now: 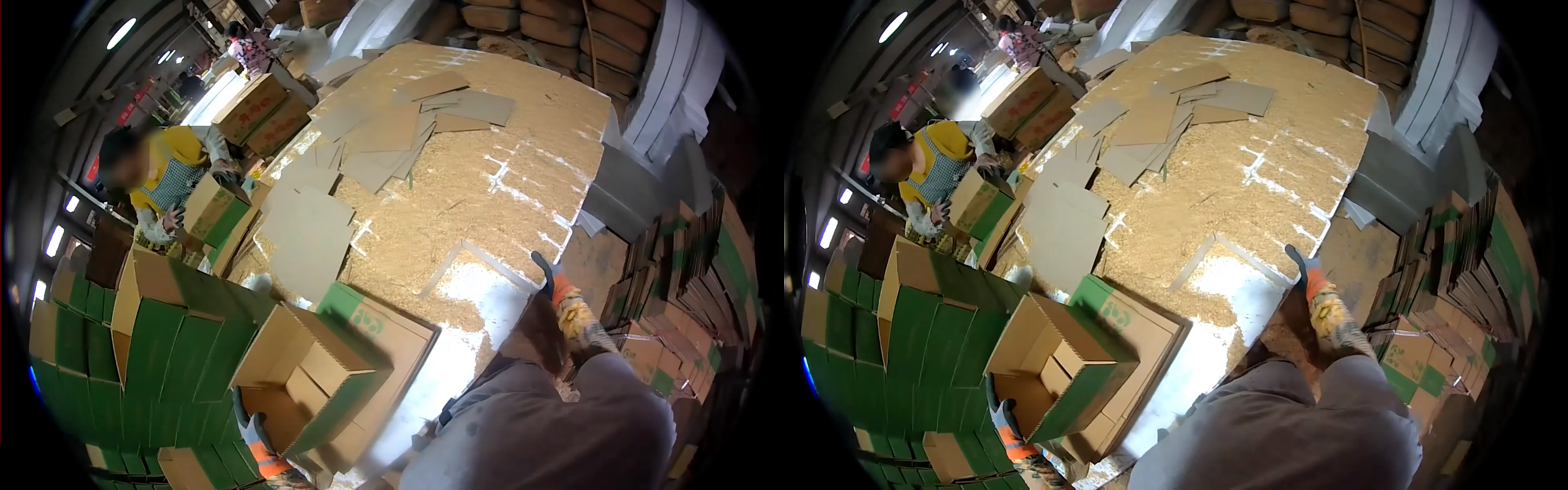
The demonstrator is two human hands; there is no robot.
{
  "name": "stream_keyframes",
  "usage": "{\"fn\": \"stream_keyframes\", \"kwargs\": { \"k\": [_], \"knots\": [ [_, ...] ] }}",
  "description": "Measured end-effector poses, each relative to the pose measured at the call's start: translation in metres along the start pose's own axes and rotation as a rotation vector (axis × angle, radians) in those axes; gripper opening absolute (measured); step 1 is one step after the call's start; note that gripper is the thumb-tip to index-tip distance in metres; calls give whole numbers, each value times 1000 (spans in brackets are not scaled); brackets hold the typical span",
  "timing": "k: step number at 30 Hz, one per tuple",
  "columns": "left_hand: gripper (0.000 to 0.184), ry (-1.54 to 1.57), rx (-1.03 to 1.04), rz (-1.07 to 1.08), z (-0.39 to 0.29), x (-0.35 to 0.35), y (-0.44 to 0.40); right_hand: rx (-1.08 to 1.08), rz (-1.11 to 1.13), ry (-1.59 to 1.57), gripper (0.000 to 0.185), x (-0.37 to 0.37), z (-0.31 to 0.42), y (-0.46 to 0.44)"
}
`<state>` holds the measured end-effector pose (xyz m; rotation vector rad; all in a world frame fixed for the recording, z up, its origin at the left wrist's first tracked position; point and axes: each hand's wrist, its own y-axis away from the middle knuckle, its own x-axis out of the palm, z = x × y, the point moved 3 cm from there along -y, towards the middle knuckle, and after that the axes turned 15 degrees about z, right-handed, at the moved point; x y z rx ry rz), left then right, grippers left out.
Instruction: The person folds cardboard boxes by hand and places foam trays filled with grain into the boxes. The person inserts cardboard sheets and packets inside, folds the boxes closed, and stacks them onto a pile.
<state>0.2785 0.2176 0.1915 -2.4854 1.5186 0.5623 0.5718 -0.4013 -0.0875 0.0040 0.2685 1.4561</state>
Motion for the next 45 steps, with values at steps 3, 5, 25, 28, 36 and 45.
{"fn": "stream_keyframes", "kwargs": {
  "k": [3, 5, 25, 28, 36, 45],
  "knots": [
    [77, 134, 69, -1, 18, -9, 4, 9, -183, 82, 76, -2, -15, 5],
    [76, -90, 88, -51, 21, -16, 10, 83, 42, -543, 73, 4, -35, 14],
    [67, 120, 123, -109, 28, -22, 13, -42, 588, -991, 58, 19, 153, 130],
    [62, 66, 180, -91, 38, -20, 12, -57, 651, -897, 53, 43, 204, 113],
    [62, 166, 312, -274, 65, -22, 0, 285, 1443, -986, 54, 252, 370, 206],
    [47, 314, 379, -217, 60, -22, 28, 375, 1761, -579, 58, 350, 357, 225]
  ]
}}
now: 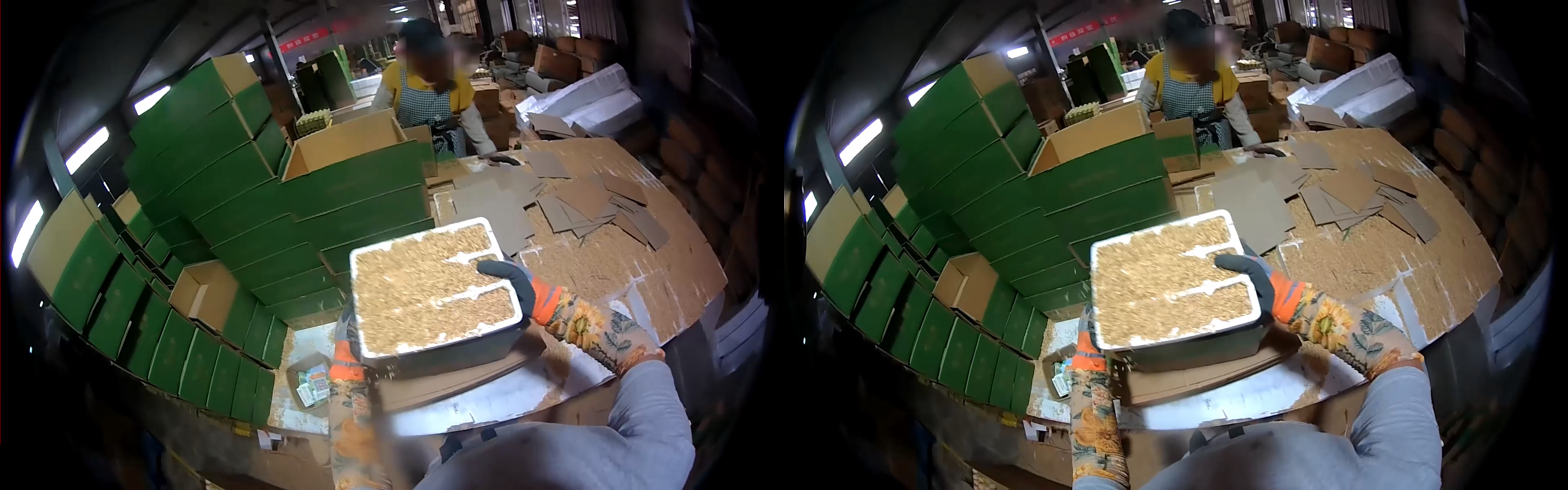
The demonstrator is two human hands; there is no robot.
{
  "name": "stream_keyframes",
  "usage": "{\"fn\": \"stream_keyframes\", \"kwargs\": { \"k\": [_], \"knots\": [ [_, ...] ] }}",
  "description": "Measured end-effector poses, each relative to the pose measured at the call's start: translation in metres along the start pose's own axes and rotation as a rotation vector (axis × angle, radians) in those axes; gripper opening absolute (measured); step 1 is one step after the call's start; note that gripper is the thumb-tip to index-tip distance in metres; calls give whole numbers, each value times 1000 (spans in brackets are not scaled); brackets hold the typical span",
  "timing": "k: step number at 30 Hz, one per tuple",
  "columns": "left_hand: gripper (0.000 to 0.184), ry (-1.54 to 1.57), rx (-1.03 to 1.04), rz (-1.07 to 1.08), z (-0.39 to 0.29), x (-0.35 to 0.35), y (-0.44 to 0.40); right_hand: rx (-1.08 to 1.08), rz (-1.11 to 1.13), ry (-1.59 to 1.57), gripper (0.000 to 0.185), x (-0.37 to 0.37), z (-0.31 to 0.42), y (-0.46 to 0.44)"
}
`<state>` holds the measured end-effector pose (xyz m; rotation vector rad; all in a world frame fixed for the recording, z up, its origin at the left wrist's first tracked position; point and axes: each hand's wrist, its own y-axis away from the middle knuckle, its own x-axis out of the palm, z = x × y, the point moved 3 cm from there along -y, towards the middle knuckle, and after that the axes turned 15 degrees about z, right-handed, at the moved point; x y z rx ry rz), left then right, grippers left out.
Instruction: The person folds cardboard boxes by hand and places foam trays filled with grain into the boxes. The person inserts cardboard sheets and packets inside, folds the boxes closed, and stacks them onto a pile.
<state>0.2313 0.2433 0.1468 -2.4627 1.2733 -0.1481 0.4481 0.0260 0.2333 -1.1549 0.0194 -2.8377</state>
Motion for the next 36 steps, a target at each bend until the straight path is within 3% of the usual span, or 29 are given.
{"fn": "stream_keyframes", "kwargs": {
  "k": [4, 6, 7, 11, 12, 13, 14, 15, 17, 19, 20, 22, 23, 24, 26, 27, 28, 29, 30, 31, 33, 34, 36],
  "knots": [
    [44, -120, 124, -6, -5, 8, -3, 19, -28, 168, 65, -5, 0, 17],
    [44, 194, -97, -32, 6, 6, -8, 64, -78, 258, 56, -7, -5, 21],
    [45, 261, -109, -46, 16, 1, -10, 56, -75, 278, 56, -9, -7, 23],
    [47, -6, -14, -74, 9, 3, -10, 130, -95, 301, 60, -5, -8, 18],
    [47, 115, -81, -79, -5, 12, -10, 131, -69, 369, 61, -11, -7, 15],
    [47, 186, -168, -109, 3, 14, -13, 130, -21, 544, 62, -21, -7, 10],
    [47, 191, -189, -122, 4, 14, -12, 73, 71, 1030, 64, -40, -8, 1],
    [48, 139, -195, -86, 4, 12, -11, 90, 23, 1293, 65, -57, -11, -8],
    [50, -54, -195, -55, -12, 10, -4, 499, -361, 1073, 69, -72, -24, -17],
    [55, 209, -162, -50, 6, 16, -2, -171, -429, 2176, 78, -27, -16, -16],
    [56, 260, -150, -40, 3, 21, 0, -185, -277, 2271, 82, 0, -12, -18],
    [56, 44, -139, -30, 5, 14, 8, 104, 79, 2318, 82, 18, -22, -29],
    [51, 390, -164, 19, -5, 6, 19, 282, 184, 2468, 85, 17, -28, -31],
    [46, 261, -282, -7, 7, -20, 37, 524, 213, 2490, 93, 15, -31, -35],
    [46, -465, -66, -407, 89, -95, 79, 856, 208, 2281, 98, 9, -33, -45],
    [50, -691, -453, -449, 47, -105, 104, 922, 264, 2257, 99, -10, -46, -48],
    [52, -950, -660, -365, 38, -120, 122, 993, 294, 2222, 99, -35, -59, -48],
    [58, -1036, -850, -242, 67, -146, 137, 969, 284, 2176, 99, -37, -62, -47],
    [61, -1090, -905, -226, 97, -166, 156, 947, 256, 2133, 99, -35, -62, -49],
    [67, -1169, -1029, -165, 81, -154, 154, 949, 294, 2168, 97, -38, -62, -49],
    [77, -1482, -1118, 94, 115, -161, 167, 915, 370, 2135, 92, -44, -55, -50],
    [70, -1586, -1160, 100, 71, -126, 149, 865, 418, 2080, 88, -45, -48, -50],
    [48, -1359, -1029, -150, 112, -167, 164, 495, 281, 2017, 77, -27, -29, -41]
  ]
}}
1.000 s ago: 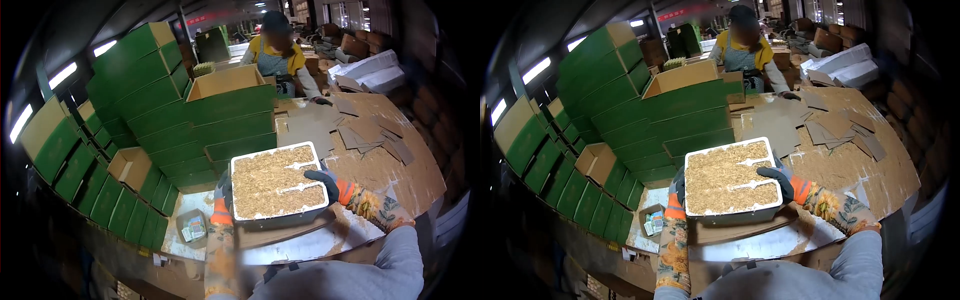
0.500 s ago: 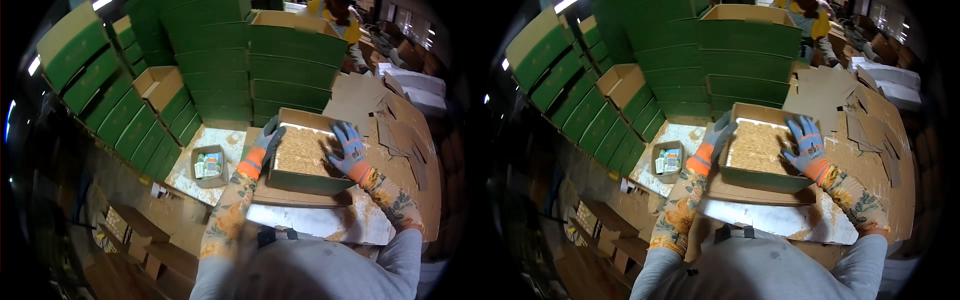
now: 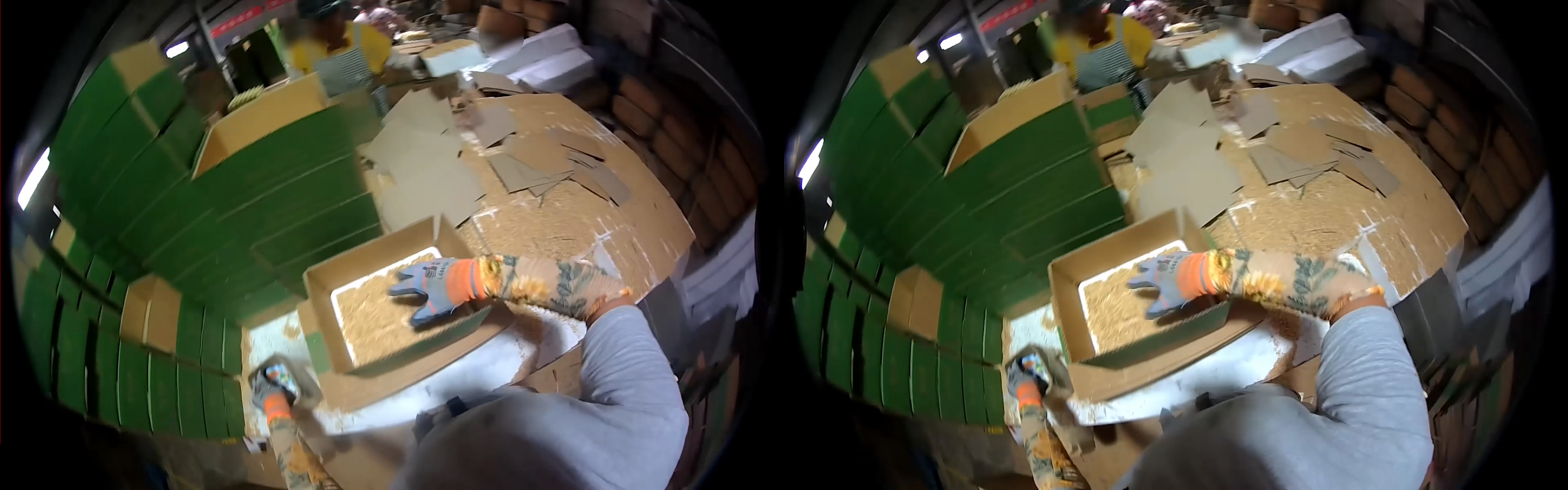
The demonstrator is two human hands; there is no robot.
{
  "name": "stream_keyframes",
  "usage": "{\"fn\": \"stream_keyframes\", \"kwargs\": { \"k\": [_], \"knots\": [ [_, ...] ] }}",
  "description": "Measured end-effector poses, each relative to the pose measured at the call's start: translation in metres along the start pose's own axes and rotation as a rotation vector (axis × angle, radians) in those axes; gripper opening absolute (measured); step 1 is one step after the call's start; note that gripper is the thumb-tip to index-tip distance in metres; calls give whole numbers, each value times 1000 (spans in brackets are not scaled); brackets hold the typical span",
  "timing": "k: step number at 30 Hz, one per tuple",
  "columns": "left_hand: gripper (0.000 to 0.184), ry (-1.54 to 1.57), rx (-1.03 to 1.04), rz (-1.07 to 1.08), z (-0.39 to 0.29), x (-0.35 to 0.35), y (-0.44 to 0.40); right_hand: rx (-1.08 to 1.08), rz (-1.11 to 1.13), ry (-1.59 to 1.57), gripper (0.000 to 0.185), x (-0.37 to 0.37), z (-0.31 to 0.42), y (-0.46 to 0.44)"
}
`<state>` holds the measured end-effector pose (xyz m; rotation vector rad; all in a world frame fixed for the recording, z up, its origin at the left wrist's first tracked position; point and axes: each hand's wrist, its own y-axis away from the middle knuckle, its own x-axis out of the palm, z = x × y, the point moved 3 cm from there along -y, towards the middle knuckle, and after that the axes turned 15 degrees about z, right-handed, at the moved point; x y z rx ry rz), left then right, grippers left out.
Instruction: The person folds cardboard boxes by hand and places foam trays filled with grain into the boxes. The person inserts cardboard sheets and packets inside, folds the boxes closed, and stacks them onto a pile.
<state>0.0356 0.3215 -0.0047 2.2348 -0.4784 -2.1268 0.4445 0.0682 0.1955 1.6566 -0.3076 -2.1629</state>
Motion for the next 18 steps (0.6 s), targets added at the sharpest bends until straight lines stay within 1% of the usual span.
{"fn": "stream_keyframes", "kwargs": {
  "k": [1, 2, 3, 4, 5, 7, 8, 9, 11, 12, 14, 15, 16, 17, 18],
  "knots": [
    [38, -10, 19, -33, -6, -3, 5, 23, -15, -8, 77, -11, -3, 15],
    [29, -16, 29, -71, -11, -11, 16, -35, -291, -110, 73, -29, -6, 36],
    [28, 46, -3, -101, -10, -13, 17, -100, -566, -210, 69, -43, -14, 53],
    [27, 102, -36, -128, -6, -13, 18, -45, -699, -256, 67, -43, -36, 63],
    [28, 120, -37, -92, 8, -1, 2, 9, -829, -305, 65, -38, -62, 74],
    [28, 104, 8, -165, -7, -19, 19, 305, -735, -285, 64, -22, -132, 77],
    [29, 116, 37, -212, -7, -21, 23, 443, -650, -276, 65, -1, -172, 71],
    [29, 110, 18, -221, -4, -22, 24, 573, -562, -262, 67, 17, -210, 63],
    [35, -312, 148, -606, -8, -29, 28, 702, -377, -284, 79, 38, -259, 41],
    [35, -324, 122, -606, -18, -44, 36, 674, -372, -284, 79, 34, -266, 26],
    [42, 368, 152, -370, -37, -79, 41, 872, -265, -252, 93, 34, -281, -1],
    [41, 678, 276, -395, -61, -100, 49, 913, -288, -189, 105, 40, -299, -22],
    [41, 986, 405, -423, -92, -124, 61, 884, -286, -191, 105, 34, -300, -33],
    [39, 1144, 592, -491, -133, -153, 87, 958, -248, -221, 109, 27, -298, -38],
    [35, 1221, 559, -542, -179, -183, 119, 1031, -205, -250, 112, 25, -297, -46]
  ]
}}
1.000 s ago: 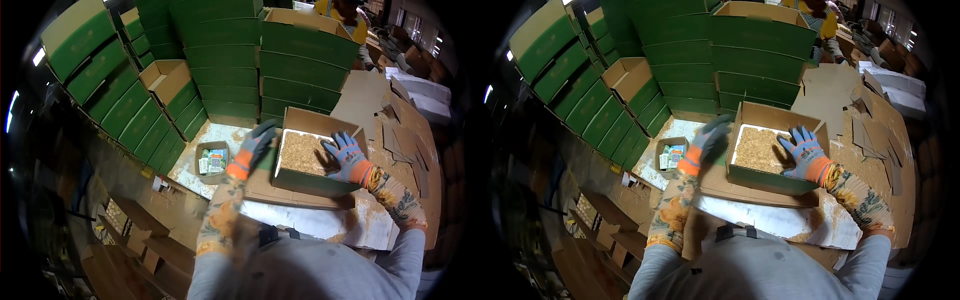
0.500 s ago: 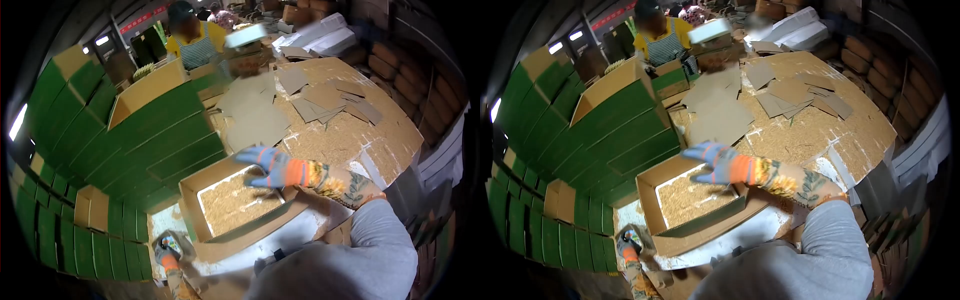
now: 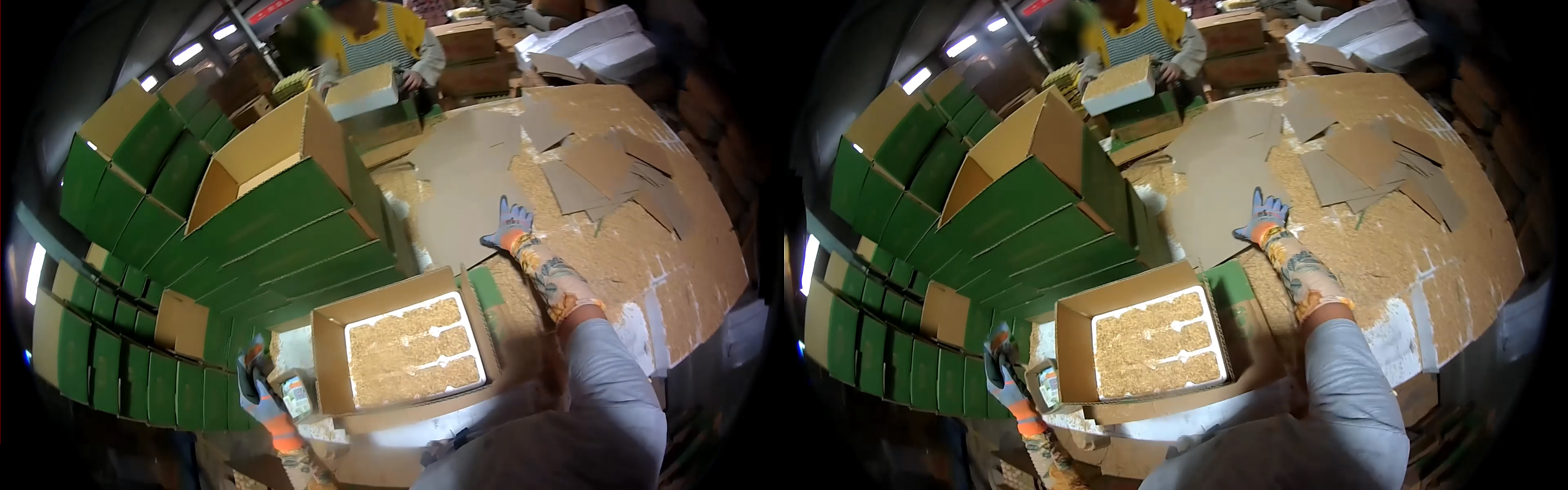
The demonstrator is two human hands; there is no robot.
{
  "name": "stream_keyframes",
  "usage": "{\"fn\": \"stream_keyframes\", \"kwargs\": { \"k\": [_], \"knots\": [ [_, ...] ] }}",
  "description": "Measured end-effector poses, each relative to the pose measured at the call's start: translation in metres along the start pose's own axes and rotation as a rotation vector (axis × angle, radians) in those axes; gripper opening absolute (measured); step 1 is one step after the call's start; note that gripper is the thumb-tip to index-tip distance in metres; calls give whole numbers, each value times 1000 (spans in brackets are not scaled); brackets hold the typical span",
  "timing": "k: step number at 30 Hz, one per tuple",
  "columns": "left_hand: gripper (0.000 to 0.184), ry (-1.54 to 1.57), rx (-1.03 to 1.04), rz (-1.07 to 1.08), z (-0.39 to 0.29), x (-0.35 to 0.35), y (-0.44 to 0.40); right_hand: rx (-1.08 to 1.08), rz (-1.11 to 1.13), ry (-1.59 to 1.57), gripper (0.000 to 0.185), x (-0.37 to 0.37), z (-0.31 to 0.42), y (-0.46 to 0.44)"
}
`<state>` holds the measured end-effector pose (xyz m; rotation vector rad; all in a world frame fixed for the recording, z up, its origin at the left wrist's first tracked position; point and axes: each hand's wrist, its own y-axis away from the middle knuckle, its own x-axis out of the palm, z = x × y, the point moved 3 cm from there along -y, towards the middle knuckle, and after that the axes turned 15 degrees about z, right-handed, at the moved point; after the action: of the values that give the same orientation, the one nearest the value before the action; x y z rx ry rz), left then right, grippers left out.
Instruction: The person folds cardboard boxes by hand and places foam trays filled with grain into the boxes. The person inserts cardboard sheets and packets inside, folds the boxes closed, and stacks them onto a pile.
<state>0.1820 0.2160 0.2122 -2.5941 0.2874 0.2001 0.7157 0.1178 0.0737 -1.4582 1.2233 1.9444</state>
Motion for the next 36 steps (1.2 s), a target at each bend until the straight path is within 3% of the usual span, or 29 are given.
{"fn": "stream_keyframes", "kwargs": {
  "k": [2, 3, 4, 5, 6, 8, 9, 10, 12, 13, 14, 16, 17, 18, 19, 20, 21, 22, 23, 25, 27, 30, 34, 36],
  "knots": [
    [31, -126, -61, 233, -44, 43, 3, 0, -26, 34, 115, 14, 9, -15],
    [40, -260, -46, 602, -43, 57, 7, -28, -56, 28, 116, 18, 9, -20],
    [58, -229, -29, 694, -75, 98, 12, -48, -88, 26, 117, 19, 6, -23],
    [71, -792, 185, 821, -74, 107, 14, -68, -123, 20, 114, 15, -1, -21],
    [77, -874, 252, 748, -67, 102, 12, -71, -117, 29, 114, 17, -14, -29],
    [83, -822, 183, 641, -55, 84, -2, -173, -116, -394, 101, 23, -62, -48],
    [89, -659, 29, 660, -37, 73, -4, -202, -131, -583, 93, 19, -93, -55],
    [84, -355, -155, 716, -7, 65, -1, -234, -144, -769, 85, 15, -114, -56],
    [76, 267, -512, 846, 18, 62, 16, -298, -400, -1020, 64, -33, -129, -1],
    [73, 221, -546, 822, 14, 59, 23, -533, -466, -1164, 53, -60, -121, 37],
    [74, 205, -433, 851, 14, 58, 21, -770, -528, -1303, 43, -84, -105, 86],
    [74, 337, -487, 908, 26, 57, 20, -1048, -684, -1010, 28, -109, -67, 185],
    [73, 531, -563, 924, 6, 67, 19, -1250, -949, -578, 21, -120, -35, 233],
    [73, 537, -557, 919, 33, 65, 23, -1458, -949, -208, 20, -128, -5, 279],
    [67, 390, -437, 964, 83, 63, 20, -1536, -836, 33, 21, -114, 21, 296],
    [61, 412, -442, 962, 83, 62, 19, -1592, -718, 272, 23, -97, 38, 301],
    [55, 433, -448, 961, 82, 62, 18, -1634, -572, 357, 22, -78, 47, 289],
    [49, 626, -580, 913, 57, 66, 20, -1665, -424, 440, 21, -60, 55, 276],
    [43, 632, -579, 888, 68, 63, 24, -1657, -436, 449, 21, -54, 56, 271],
    [39, 150, -55, 901, 96, 55, 26, -1588, -48, 677, 25, -43, 57, 262],
    [37, 220, -41, 911, 104, 60, 33, -1619, -16, 720, 26, -47, 56, 265],
    [29, 540, -226, 825, 114, 63, 32, -1628, 68, 717, 27, -53, 55, 270],
    [24, 420, -103, 935, 107, 59, 41, -1553, 235, 668, 31, -34, 52, 257],
    [21, 13, 276, 807, 41, 58, 47, -1544, 273, 654, 26, -29, 53, 259]
  ]
}}
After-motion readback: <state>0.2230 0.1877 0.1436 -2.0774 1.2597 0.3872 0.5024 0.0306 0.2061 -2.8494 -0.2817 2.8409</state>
